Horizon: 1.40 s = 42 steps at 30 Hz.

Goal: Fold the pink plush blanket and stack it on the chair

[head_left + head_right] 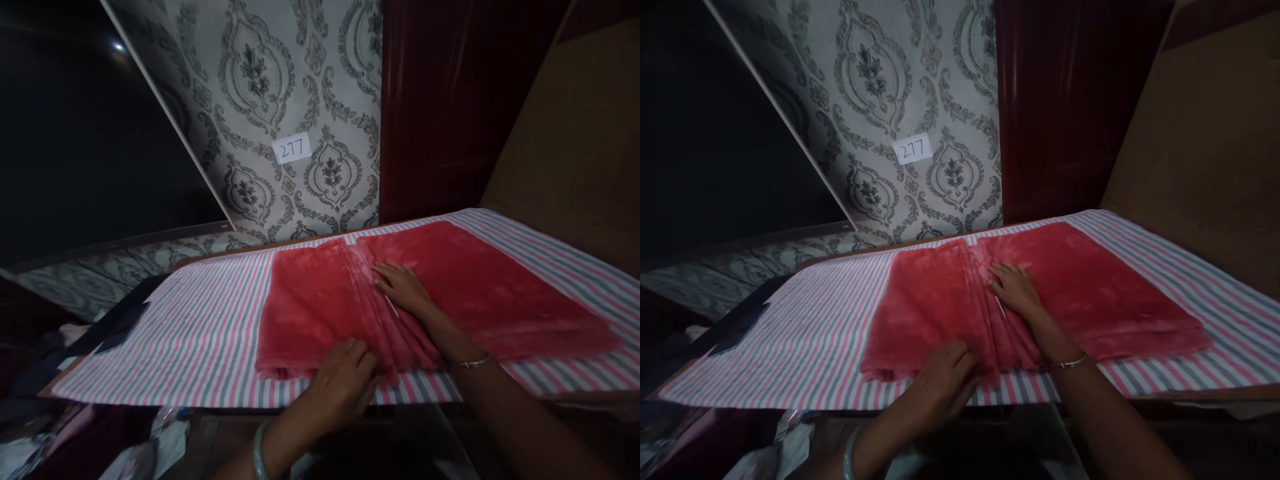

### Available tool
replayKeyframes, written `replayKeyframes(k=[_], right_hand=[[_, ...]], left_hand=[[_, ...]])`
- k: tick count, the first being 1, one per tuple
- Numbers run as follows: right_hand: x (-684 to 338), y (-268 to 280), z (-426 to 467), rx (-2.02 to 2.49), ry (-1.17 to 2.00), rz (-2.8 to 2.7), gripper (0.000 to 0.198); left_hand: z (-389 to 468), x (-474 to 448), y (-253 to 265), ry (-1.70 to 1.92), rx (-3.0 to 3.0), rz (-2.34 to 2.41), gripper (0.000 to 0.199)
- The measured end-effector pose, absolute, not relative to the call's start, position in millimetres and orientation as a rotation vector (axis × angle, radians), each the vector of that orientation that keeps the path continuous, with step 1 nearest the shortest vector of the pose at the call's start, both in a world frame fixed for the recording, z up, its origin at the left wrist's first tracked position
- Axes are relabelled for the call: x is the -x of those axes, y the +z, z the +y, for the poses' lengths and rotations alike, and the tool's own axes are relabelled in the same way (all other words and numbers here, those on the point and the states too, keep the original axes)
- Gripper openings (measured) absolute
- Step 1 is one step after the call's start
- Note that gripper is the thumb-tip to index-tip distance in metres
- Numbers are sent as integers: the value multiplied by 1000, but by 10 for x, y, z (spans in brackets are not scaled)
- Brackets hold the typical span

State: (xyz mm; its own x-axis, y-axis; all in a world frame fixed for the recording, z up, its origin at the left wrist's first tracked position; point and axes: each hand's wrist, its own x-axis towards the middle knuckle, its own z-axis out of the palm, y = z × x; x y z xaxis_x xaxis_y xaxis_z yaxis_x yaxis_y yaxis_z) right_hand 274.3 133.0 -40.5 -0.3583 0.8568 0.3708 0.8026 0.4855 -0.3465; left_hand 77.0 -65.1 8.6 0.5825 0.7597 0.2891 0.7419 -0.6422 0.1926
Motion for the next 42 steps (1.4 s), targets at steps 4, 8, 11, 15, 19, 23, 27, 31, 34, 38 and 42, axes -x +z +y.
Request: replayKeyframes(k=[4, 8, 11, 15, 19, 23, 27, 31, 34, 38, 42], right_hand=[[-2758, -403, 1339, 1359, 170, -2213, 48], [-2808, -319, 1295, 1274, 193, -2094, 46], [-2816, -198, 1166, 1200, 168, -1991, 45], [-2726, -102, 913, 1188, 250, -2022, 46], [-2592, -95, 756, 1404, 299, -2159, 47], [-2468, -7, 711, 1665, 256, -2254, 50], [-2375, 100, 701, 1736, 256, -2308, 55], [-2340, 41, 765, 1644, 298, -2327, 63], [-2307, -71, 838, 1553, 340, -2301, 65], [-2266, -108, 899, 1320, 438, -2144, 53], [-2316, -72, 949, 1304, 483, -1940, 50]], left_hand=[[-799, -551, 97, 818, -2750, 1380, 28], [-929, -171, 55, 1131, -2719, 1696, 39], [-1049, 182, -9, 1230, -2518, 2008, 43], [-1200, 485, -115, 1136, -2218, 2175, 47], [-1215, 534, -235, 1134, -2034, 2128, 52], [-1163, 543, -352, 1205, -1890, 2178, 54], [-1180, 617, -379, 1148, -1934, 1987, 66], [-1178, 674, -346, 1129, -1900, 1890, 65], [-1132, 666, -343, 1148, -1846, 1931, 59], [-1092, 652, -366, 1181, -1925, 1964, 62], [-1087, 669, -379, 1212, -1955, 1938, 51]])
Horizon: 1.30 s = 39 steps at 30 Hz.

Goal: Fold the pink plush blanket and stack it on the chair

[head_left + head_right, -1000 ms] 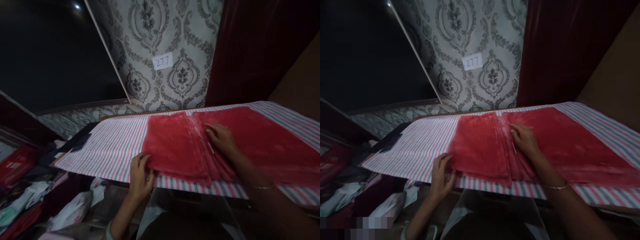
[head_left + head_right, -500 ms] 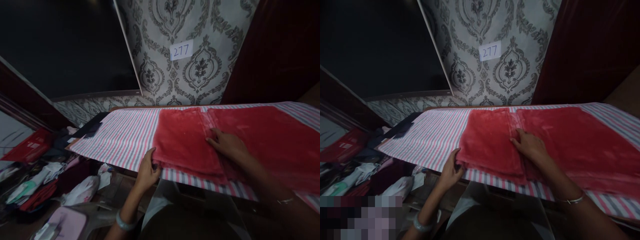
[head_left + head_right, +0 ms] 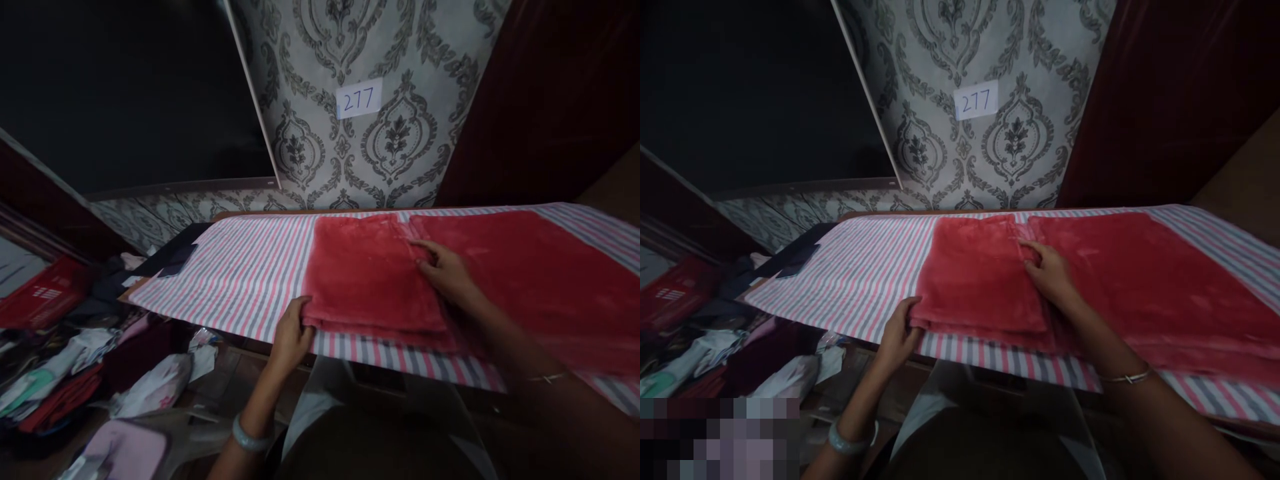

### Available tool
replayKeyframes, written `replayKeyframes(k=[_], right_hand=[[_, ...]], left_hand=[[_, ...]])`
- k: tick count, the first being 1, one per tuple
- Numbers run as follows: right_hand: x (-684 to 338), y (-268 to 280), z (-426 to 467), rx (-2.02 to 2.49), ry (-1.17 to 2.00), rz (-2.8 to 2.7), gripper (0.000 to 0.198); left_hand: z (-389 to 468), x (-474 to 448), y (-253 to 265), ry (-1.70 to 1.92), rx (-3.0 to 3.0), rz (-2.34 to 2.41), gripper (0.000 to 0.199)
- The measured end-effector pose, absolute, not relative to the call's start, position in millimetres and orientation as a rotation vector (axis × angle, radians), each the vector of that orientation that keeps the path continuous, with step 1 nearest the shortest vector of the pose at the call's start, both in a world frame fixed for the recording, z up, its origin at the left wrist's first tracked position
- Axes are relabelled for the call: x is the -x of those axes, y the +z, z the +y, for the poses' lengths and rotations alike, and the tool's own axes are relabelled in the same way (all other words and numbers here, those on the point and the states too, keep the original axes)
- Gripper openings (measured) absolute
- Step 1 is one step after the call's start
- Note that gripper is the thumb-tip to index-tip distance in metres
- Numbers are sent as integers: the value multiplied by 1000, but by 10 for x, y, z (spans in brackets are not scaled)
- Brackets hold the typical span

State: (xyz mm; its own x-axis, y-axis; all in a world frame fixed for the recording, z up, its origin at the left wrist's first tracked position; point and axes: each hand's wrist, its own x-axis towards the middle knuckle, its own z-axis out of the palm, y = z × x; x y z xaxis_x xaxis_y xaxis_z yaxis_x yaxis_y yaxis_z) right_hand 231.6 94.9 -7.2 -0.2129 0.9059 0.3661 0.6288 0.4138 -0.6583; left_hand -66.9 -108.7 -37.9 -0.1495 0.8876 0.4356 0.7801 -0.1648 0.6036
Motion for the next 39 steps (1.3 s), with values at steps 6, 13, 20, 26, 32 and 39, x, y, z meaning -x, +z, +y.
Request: replayKeyframes(k=[6, 13, 20, 26, 32, 39], right_hand=[[-2426, -297, 1036, 1434, 529, -1881, 51], [-2364, -402, 966, 1246, 583, -1867, 67], [-2407, -390, 894, 1133, 743, -1791, 61], [-2471, -399, 586, 1135, 870, -1697, 61], [-2533, -371, 290, 1089, 1061, -1538, 63], [-2485, -370, 214, 1059, 1240, -1410, 72]], left_hand=[[-1074, 661, -448, 1300, -1969, 2053, 44], [-1088, 695, -510, 1415, -2210, 2080, 37], [-1153, 547, -206, 1203, -2674, 1990, 37], [-902, -97, -59, 1012, -2887, 1641, 45], [-547, -635, -168, 813, -2855, 1521, 37], [-448, -801, -235, 1251, -2657, 1447, 29]])
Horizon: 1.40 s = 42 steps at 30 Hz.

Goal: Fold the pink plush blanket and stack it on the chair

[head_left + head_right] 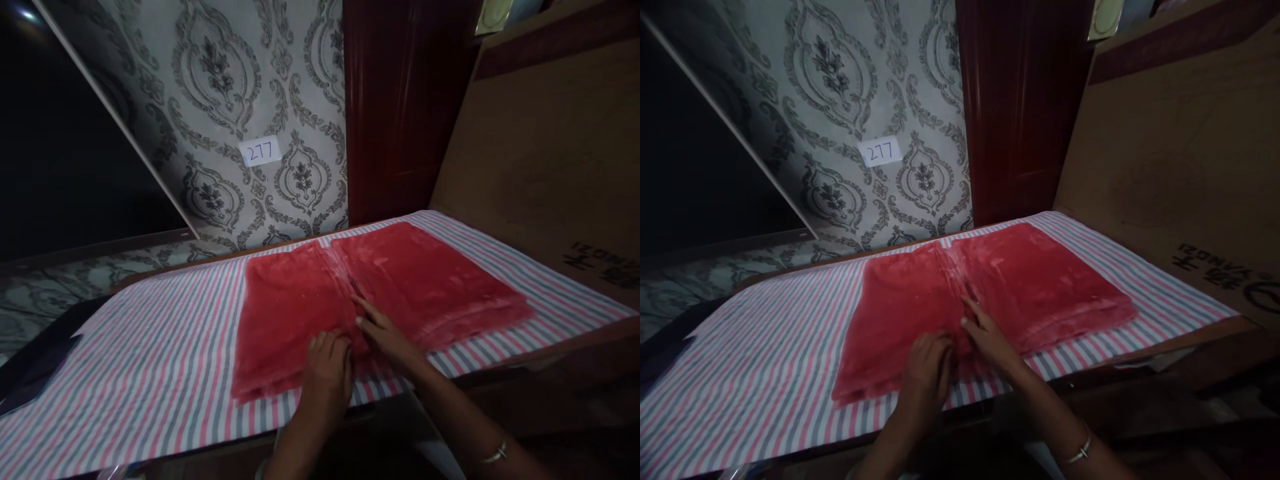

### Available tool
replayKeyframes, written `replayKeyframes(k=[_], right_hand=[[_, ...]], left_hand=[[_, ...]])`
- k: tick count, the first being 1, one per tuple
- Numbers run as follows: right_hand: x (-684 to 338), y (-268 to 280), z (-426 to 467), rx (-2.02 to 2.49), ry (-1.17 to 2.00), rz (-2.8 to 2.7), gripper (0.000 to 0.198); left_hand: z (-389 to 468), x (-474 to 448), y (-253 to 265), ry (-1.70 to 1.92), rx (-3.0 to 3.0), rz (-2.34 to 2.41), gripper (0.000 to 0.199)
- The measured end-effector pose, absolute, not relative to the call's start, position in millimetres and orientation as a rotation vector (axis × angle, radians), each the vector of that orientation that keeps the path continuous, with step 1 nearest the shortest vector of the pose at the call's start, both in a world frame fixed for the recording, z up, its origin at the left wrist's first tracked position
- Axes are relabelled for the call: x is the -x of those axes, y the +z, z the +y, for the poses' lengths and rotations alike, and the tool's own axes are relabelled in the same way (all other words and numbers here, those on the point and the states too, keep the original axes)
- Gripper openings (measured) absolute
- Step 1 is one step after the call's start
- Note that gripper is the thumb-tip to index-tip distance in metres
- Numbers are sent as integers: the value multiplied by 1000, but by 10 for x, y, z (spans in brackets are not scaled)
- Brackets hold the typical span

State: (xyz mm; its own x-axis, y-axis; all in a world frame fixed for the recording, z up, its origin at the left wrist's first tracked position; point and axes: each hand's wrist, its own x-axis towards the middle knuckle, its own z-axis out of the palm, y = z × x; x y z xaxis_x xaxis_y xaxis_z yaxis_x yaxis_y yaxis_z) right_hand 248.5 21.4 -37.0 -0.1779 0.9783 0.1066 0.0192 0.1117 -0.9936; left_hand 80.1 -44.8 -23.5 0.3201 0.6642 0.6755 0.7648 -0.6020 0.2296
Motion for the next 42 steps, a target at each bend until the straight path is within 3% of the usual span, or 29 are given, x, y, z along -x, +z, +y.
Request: replayKeyframes(k=[7, 13, 17, 22, 27, 30, 35, 39, 42], right_hand=[[-2383, -463, 104, 1066, 1096, -1398, 70], [-2383, -398, 76, 1082, 1130, -1346, 73], [-2361, -313, 52, 1032, 1264, -1294, 71], [-2305, -360, 14, 1040, 1219, -1326, 65], [-2262, -508, 46, 1039, 1099, -1371, 72], [-2246, -548, 60, 1059, 1095, -1318, 73], [-2212, -574, 37, 1057, 1106, -1267, 73], [-2186, -637, 22, 1058, 1120, -1230, 74], [-2193, -663, 20, 1058, 1137, -1225, 74]], left_hand=[[-450, -891, -364, -961, 2545, -1451, 53], [-377, -890, -271, -1223, 2510, -1461, 21], [-366, -955, -261, -1211, 2472, -1434, 21], [-514, -942, -178, -967, 2714, -1390, 39], [-534, -612, 237, -1200, 2895, -1446, 18], [-206, -290, 480, -1211, 2778, -1511, 21], [919, 87, 669, -796, 2766, -1677, 27], [1795, 62, 690, -608, 2610, -1897, 34], [2232, -82, 624, -591, 2586, -1918, 28]])
